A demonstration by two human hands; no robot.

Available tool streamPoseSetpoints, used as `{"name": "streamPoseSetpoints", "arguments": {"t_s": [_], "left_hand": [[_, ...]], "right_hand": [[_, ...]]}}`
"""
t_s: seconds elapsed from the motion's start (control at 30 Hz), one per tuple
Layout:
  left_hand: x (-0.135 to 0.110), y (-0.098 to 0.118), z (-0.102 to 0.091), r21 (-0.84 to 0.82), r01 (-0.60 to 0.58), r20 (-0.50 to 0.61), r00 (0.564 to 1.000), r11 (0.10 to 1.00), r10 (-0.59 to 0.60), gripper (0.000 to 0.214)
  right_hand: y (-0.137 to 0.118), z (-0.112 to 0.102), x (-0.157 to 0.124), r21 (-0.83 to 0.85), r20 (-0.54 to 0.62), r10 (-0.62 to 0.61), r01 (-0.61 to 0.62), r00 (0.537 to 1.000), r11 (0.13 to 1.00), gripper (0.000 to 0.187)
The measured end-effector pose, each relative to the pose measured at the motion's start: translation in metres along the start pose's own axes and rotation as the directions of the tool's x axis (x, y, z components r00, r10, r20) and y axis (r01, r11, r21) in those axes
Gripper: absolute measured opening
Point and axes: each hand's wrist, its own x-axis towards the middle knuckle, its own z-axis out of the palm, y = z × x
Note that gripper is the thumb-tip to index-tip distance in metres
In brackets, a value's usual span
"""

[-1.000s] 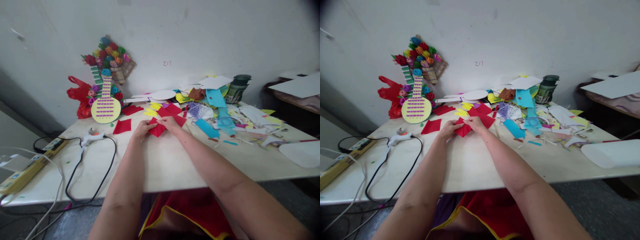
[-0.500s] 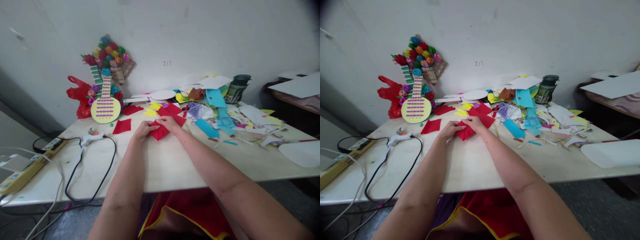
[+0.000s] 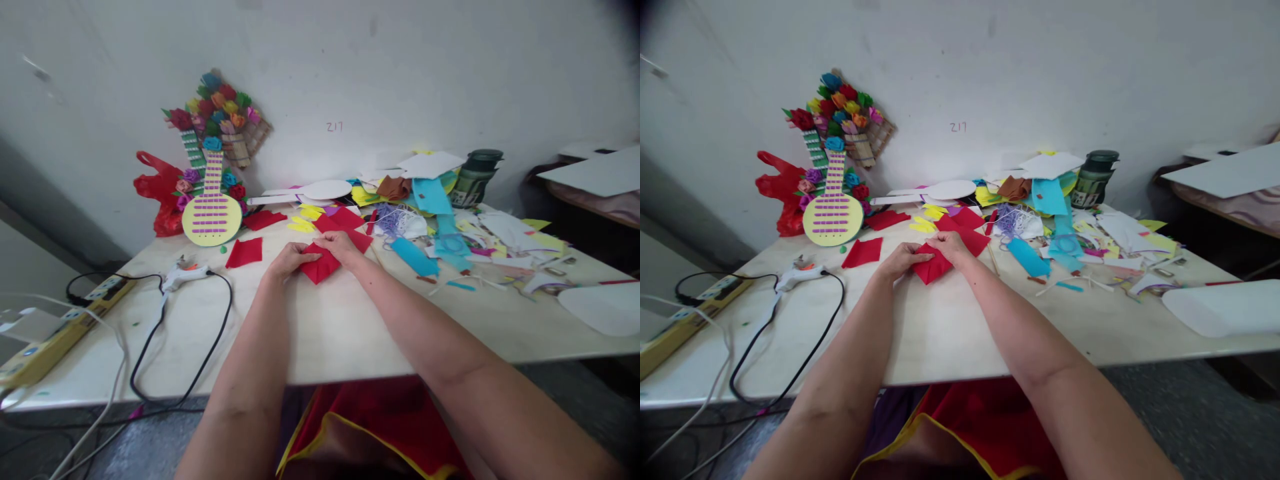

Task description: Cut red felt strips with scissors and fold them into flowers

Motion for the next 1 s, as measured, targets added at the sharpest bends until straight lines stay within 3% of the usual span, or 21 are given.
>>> {"name": "streamPoseSetpoints", "arguments": {"t_s": [0.23, 0.5, 0.7, 0.9, 1.0], "left_hand": [[0.003, -0.0067, -0.0046, -0.071, -0.006, -0.029, 1.0, 0.997, 0.004, 0.029], [0.0013, -0.0043, -0.0012, -0.061, 0.035, 0.006, 0.999, 0.998, -0.034, 0.029], [0.0029, -0.0052, -0.0058, -0.111, -0.019, -0.098, 0.995, 0.994, 0.008, 0.031], [0.0021, -0.003, -0.0057, -0.123, -0.04, -0.125, 0.992, 0.992, 0.024, 0.032], [0.0011, -0.0013, -0.005, -0.149, -0.058, -0.169, 0.985, 0.987, 0.032, 0.031]], "right_hand": [[-0.005, -0.0011, -0.0022, 0.04, 0.051, -0.013, 0.011, 0.999, 0.999, 0.023], [-0.0055, -0.0004, -0.0013, -0.024, 0.022, -0.052, 0.052, 0.998, 0.998, 0.02], [-0.0043, -0.0049, -0.0018, -0.029, 0.119, 0.067, -0.064, 0.991, 0.998, 0.032], [-0.0064, -0.0056, -0.0024, -0.125, 0.067, 0.029, -0.021, 0.997, 0.992, 0.039], [-0.0079, -0.0071, -0.003, -0.125, 0.095, 0.046, -0.034, 0.994, 0.992, 0.04]]}}
